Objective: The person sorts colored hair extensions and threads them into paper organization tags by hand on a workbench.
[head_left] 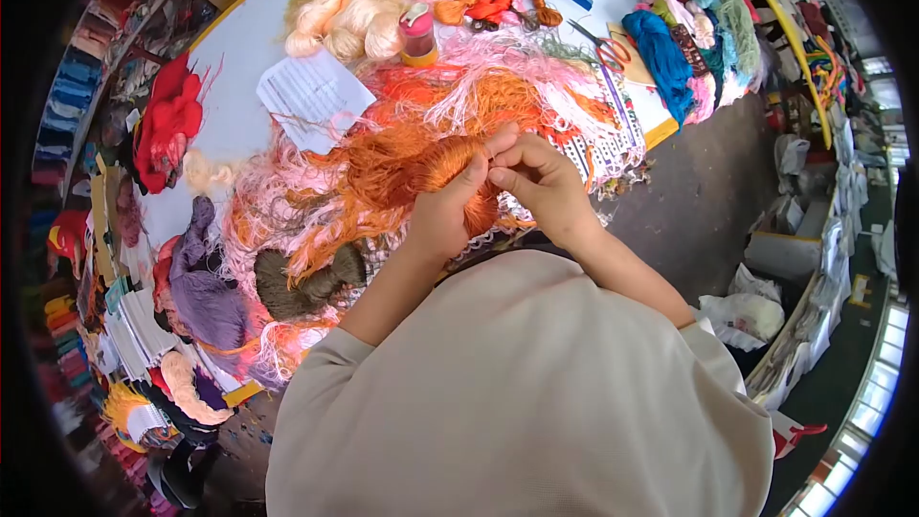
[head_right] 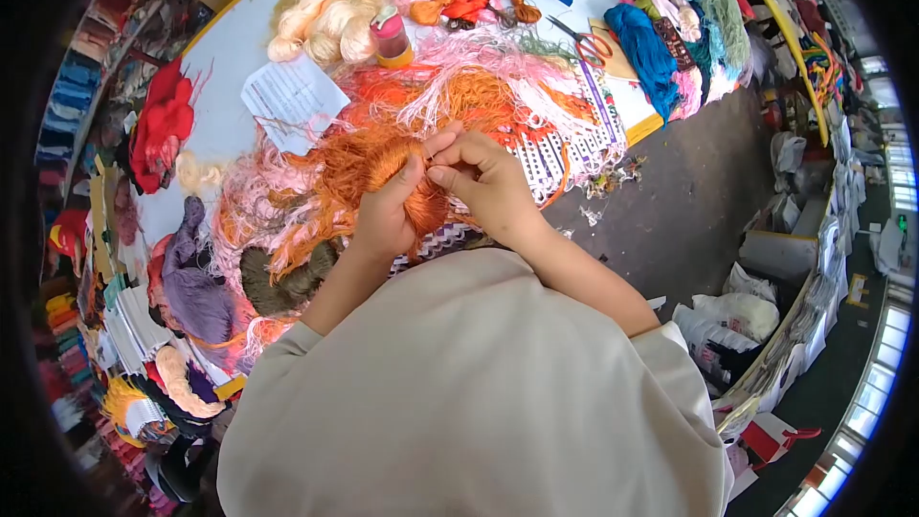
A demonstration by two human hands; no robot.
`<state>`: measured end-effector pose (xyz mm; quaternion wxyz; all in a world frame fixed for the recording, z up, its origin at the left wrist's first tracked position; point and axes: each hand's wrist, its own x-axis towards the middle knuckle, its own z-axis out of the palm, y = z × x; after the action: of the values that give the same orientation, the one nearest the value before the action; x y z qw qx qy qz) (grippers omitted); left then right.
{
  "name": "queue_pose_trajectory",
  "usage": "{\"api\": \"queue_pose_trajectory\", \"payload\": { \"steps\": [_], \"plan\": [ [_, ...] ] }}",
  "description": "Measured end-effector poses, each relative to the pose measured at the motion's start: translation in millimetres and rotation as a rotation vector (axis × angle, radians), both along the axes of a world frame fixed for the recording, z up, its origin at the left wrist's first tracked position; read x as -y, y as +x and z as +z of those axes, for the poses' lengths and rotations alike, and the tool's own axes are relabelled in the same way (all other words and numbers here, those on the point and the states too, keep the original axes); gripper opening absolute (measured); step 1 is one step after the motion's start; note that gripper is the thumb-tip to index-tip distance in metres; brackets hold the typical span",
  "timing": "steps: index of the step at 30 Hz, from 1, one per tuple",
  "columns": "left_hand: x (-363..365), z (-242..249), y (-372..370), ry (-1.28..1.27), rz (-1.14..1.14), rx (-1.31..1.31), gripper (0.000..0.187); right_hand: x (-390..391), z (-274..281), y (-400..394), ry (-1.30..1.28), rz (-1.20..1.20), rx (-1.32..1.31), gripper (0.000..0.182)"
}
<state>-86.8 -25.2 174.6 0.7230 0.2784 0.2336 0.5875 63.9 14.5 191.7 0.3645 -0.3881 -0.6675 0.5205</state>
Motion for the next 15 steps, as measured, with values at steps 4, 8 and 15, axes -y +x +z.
{"api": "queue_pose_trajectory", "payload": {
  "steps": [4, 8, 15],
  "plan": [
    [-1.2, -9.8, -3.6, -0.027, 0.026, 0.078, 0.044, 1.7, 10.5, 6.4, -0.305, -0.056, -0.125, 0.004],
    [-1.5, -7.1, -2.7, -0.046, 0.038, 0.073, 0.04, 1.1, 9.4, 10.6, -0.539, -0.057, -0.253, 0.009],
    [-4.0, -17.0, 8.5, -0.012, 0.079, -0.125, 0.029, -0.1, 2.5, 18.3, -0.504, -0.017, -0.337, 0.007]
  ]
}}
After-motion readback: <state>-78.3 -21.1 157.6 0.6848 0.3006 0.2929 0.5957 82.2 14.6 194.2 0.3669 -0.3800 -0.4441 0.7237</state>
